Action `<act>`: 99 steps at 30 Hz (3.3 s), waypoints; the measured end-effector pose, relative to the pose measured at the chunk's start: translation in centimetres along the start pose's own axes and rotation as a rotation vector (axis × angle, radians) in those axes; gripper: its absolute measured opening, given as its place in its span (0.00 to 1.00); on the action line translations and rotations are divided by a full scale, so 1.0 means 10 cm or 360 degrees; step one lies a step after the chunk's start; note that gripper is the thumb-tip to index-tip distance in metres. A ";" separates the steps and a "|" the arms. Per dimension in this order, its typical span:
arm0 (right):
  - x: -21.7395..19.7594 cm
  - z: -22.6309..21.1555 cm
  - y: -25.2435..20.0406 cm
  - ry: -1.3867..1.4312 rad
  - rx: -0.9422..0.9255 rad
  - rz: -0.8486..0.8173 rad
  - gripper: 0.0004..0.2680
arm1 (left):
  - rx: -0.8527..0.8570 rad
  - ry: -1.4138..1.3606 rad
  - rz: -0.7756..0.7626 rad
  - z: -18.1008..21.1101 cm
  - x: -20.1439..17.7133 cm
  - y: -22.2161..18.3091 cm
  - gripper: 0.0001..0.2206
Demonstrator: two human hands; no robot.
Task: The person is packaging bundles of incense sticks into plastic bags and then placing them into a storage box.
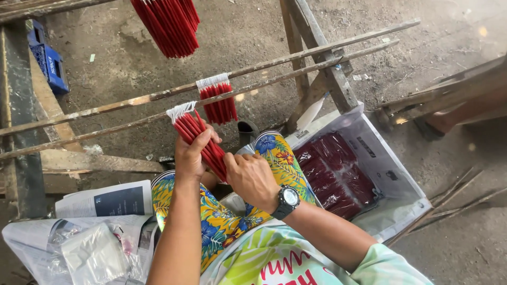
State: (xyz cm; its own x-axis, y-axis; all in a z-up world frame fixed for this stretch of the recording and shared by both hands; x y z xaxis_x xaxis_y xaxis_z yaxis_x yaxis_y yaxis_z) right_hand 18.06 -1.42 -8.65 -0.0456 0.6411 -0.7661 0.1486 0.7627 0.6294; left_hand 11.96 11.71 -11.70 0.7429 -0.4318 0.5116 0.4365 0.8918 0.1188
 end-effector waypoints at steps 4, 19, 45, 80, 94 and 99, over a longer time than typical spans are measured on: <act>0.02 -0.01 -0.02 0.0104 0.0031 -0.0015 0.04 | -0.0009 0.0062 -0.0022 0.06 0.04 -0.03 0.13; 0.04 -0.06 -0.02 0.0049 -0.0049 -0.0112 0.03 | -0.0146 -0.0008 -0.0082 0.02 -0.07 -0.02 0.13; 0.03 -0.17 -0.07 0.0033 -0.0146 -0.0172 0.04 | -0.0422 0.0112 -0.0161 0.14 -0.11 -0.13 0.15; 0.23 0.41 -0.22 0.1914 0.1808 -0.0367 0.06 | -0.0261 -0.0193 0.0142 -0.15 0.09 -0.07 0.14; 0.48 0.41 -0.07 0.2306 0.2199 -0.0254 0.04 | -0.0014 0.0700 0.0138 -0.03 0.01 -0.23 0.13; 0.54 0.43 -0.09 0.2430 0.2111 -0.0260 0.04 | -0.0471 0.0481 0.0264 0.03 -0.22 -0.43 0.15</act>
State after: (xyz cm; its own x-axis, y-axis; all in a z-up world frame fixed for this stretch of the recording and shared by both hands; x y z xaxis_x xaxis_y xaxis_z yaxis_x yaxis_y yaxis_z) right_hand 21.96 1.01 -13.87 -0.6546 0.6617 0.3656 0.5128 0.7440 -0.4283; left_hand 8.28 8.88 -13.10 0.9108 -0.3453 0.2263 0.3925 0.8944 -0.2146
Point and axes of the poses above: each hand's wrist, its own y-axis towards the middle knuckle, its own x-axis out of the palm, z = x × y, the point moved 1 cm from there along y, towards the middle knuckle, and after that the axes turned 13 degrees about z, right-handed, at the moved point
